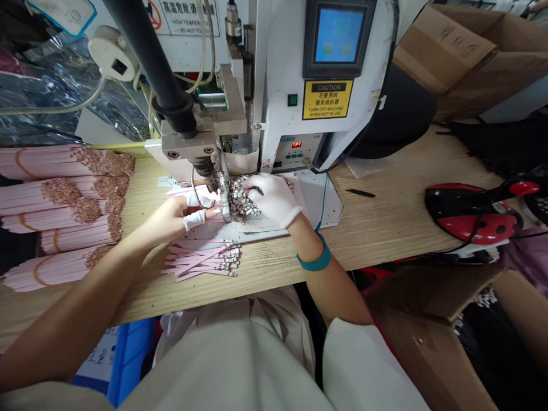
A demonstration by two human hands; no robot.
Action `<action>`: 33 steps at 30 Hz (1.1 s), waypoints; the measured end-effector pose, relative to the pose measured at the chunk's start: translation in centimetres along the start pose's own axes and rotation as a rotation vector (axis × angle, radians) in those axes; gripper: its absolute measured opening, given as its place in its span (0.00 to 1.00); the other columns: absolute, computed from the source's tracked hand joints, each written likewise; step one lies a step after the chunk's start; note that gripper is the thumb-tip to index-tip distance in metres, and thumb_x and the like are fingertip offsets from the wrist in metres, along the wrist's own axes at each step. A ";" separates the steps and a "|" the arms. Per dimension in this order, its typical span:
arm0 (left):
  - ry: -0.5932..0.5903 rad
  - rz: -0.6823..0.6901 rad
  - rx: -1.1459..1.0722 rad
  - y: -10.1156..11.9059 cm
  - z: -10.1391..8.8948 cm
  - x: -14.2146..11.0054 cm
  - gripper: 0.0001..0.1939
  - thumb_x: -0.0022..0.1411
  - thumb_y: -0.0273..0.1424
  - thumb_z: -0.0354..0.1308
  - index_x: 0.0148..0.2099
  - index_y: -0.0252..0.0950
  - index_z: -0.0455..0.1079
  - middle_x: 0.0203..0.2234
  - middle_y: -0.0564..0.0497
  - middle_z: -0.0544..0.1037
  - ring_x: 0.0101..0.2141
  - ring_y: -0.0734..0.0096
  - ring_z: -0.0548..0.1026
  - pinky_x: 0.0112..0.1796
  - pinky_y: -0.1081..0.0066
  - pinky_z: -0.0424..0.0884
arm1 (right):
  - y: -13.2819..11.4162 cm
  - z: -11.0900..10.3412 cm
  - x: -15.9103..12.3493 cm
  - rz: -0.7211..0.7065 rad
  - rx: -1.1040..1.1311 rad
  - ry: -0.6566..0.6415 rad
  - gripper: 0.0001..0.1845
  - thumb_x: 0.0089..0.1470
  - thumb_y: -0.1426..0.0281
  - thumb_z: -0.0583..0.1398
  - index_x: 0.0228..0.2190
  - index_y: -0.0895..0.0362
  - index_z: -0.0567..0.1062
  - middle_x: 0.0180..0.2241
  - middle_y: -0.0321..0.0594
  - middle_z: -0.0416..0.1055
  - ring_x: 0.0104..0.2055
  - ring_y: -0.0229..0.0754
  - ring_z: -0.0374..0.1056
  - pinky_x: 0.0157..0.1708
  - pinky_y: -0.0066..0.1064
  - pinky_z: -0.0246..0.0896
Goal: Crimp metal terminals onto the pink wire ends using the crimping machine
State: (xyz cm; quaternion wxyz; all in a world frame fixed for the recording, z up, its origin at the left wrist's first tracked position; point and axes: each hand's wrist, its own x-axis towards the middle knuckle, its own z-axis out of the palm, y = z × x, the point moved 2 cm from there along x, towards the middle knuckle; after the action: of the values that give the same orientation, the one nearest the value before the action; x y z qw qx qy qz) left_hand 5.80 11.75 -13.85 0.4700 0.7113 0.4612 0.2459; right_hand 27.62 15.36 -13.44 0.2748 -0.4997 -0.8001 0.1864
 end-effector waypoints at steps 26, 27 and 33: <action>0.050 0.006 -0.119 -0.3 -0.1 0.4 0.17 0.55 0.43 0.62 0.33 0.32 0.72 0.30 0.50 0.73 0.31 0.72 0.69 0.33 0.74 0.65 | -0.4 0.6 -0.2 0.364 0.952 -0.179 0.11 0.48 0.67 0.64 0.30 0.60 0.69 0.27 0.40 0.71 0.24 0.38 0.70 0.16 0.25 0.64; 0.047 0.013 -0.141 -0.4 -0.2 0.5 0.17 0.55 0.43 0.62 0.34 0.32 0.73 0.31 0.50 0.74 0.33 0.70 0.71 0.36 0.73 0.66 | -0.4 0.6 -0.3 0.376 0.966 -0.194 0.10 0.47 0.69 0.64 0.30 0.61 0.70 0.25 0.40 0.71 0.23 0.36 0.68 0.15 0.24 0.63; 0.058 -0.002 -0.182 -0.9 -0.3 0.8 0.17 0.53 0.44 0.64 0.33 0.32 0.74 0.33 0.48 0.77 0.36 0.67 0.73 0.40 0.71 0.68 | -1.2 1.5 -0.2 0.377 0.968 -0.236 0.07 0.46 0.75 0.64 0.31 0.64 0.75 0.24 0.39 0.71 0.21 0.31 0.64 0.15 0.20 0.60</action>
State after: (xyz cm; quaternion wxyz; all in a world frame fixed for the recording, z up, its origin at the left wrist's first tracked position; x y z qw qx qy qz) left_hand 5.57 12.74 -14.58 0.5194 0.6578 0.4510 0.3068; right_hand 25.92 14.62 -13.97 0.3438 -0.4268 -0.5442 0.6352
